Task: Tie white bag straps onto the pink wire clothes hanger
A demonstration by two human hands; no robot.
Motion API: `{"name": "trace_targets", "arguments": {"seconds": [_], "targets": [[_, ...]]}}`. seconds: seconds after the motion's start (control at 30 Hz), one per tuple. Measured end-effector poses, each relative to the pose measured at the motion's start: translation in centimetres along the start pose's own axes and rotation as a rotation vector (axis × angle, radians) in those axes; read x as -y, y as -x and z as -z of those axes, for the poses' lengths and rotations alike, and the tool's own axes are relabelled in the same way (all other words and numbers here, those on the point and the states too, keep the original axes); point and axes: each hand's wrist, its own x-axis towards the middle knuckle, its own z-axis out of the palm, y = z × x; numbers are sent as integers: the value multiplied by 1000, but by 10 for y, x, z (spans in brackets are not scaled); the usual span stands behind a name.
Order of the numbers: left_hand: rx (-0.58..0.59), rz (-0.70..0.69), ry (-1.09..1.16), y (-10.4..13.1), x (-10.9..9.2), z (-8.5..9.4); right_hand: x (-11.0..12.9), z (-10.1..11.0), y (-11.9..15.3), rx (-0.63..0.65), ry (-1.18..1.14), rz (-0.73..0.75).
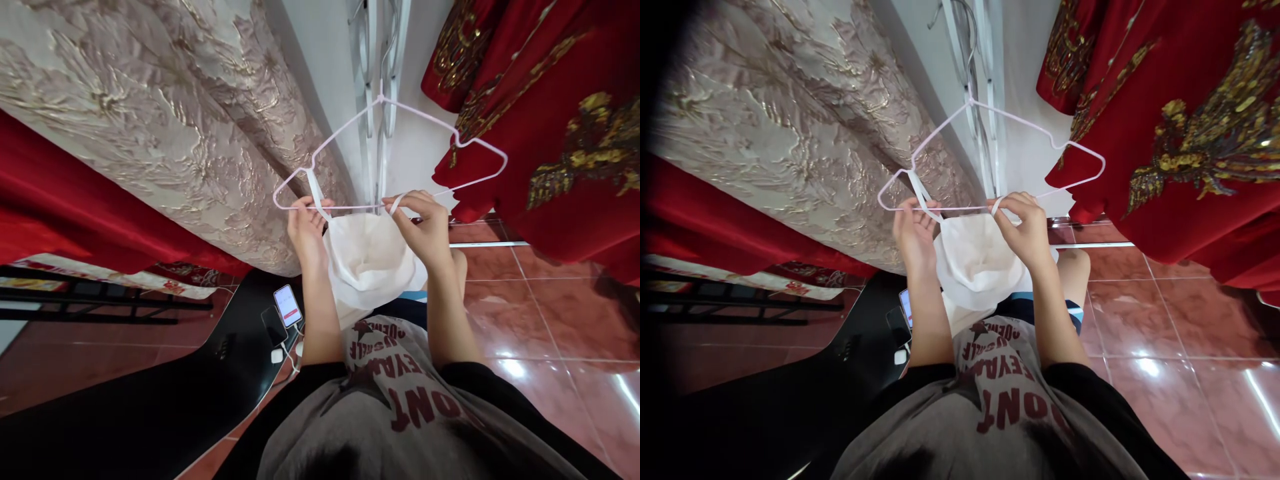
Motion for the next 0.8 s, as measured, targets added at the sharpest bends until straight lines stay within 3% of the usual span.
{"name": "trace_targets", "arguments": {"seconds": [0.07, 0.17, 0.23, 0.3, 0.37, 0.53, 0.6, 0.7, 0.8], "targets": [[1, -32, -5, 5, 1, -7, -11, 2, 2, -200, -33, 45], [-23, -38, -19, 2, -5, -9, -45, 21, -1, -683, -80, 106], [-26, -37, -7, -1, -7, -6, -69, 42, -9, -792, -98, 145], [-25, -50, 14, -1, -8, -4, -82, 62, -21, -702, -51, 132], [-18, -52, 19, 1, -8, -5, -77, 76, -34, -542, 14, 33], [-36, -61, -18, 1, -10, -8, -24, 81, -61, -184, 115, -49], [-36, -63, -19, 0, -11, -6, -11, 77, -66, -116, 189, -31], [-3, -23, -8, -3, -10, -3, -11, 69, -68, -168, 293, 59], [12, -8, 11, -3, -8, -3, -22, 59, -61, -482, 220, 207]]}}
